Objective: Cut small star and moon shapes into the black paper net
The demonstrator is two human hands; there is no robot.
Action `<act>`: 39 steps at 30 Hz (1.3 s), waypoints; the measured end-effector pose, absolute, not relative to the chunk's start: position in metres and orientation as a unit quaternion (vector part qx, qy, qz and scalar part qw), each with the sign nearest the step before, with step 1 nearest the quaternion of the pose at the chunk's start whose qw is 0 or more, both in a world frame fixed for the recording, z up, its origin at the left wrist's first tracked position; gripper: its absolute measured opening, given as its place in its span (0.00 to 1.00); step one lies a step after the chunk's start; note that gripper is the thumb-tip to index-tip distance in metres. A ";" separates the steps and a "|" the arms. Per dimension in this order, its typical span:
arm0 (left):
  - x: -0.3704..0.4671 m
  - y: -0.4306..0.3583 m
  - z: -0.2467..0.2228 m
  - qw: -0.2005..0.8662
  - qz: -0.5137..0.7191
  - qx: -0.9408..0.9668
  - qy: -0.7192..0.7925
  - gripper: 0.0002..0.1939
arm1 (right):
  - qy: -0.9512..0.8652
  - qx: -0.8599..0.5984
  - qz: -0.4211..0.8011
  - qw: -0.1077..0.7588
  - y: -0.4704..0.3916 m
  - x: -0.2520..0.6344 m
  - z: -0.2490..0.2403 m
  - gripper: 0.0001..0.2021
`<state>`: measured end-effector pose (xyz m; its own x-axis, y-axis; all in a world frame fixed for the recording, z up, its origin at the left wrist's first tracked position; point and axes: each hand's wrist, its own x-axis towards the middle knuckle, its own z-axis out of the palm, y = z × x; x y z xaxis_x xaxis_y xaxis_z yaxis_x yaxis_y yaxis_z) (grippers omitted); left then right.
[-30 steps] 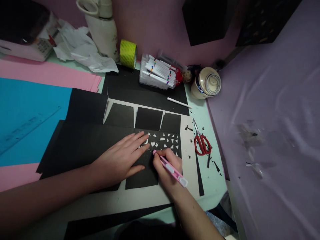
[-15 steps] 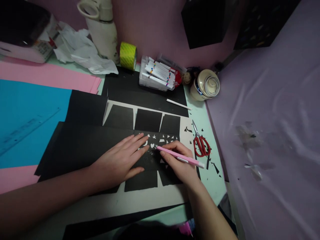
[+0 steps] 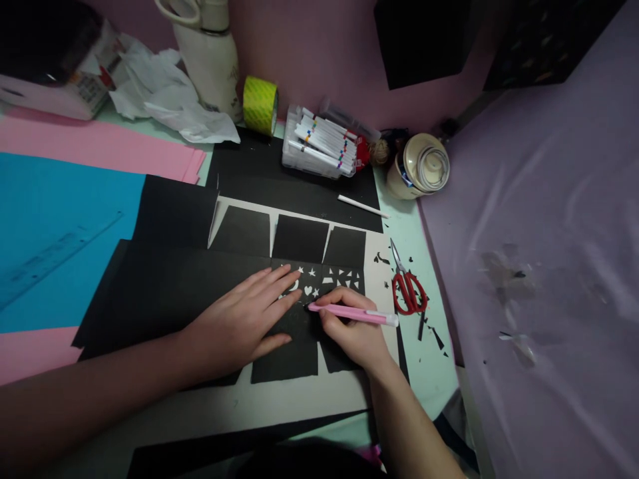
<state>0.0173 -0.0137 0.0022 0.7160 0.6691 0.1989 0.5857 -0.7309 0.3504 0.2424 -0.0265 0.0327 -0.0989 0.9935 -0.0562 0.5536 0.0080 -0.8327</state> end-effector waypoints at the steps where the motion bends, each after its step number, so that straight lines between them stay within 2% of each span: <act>1: 0.017 -0.014 0.002 0.131 0.157 0.917 0.342 0.31 | -0.647 -0.600 0.368 0.293 -0.027 0.242 0.033 0.04; 31: 0.018 -0.014 0.003 0.123 0.154 0.919 0.342 0.31 | -0.659 -0.601 0.369 0.261 -0.026 0.240 0.033 0.05; 39: 0.019 -0.012 0.004 0.133 0.149 0.917 0.344 0.30 | -0.658 -0.607 0.343 0.284 -0.028 0.238 0.029 0.03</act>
<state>0.0185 -0.0124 0.0044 0.7188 0.6709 0.1822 0.5916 -0.7280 0.3463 0.2375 -0.0284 0.0293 -0.1023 0.9939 -0.0419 0.6041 0.0285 -0.7964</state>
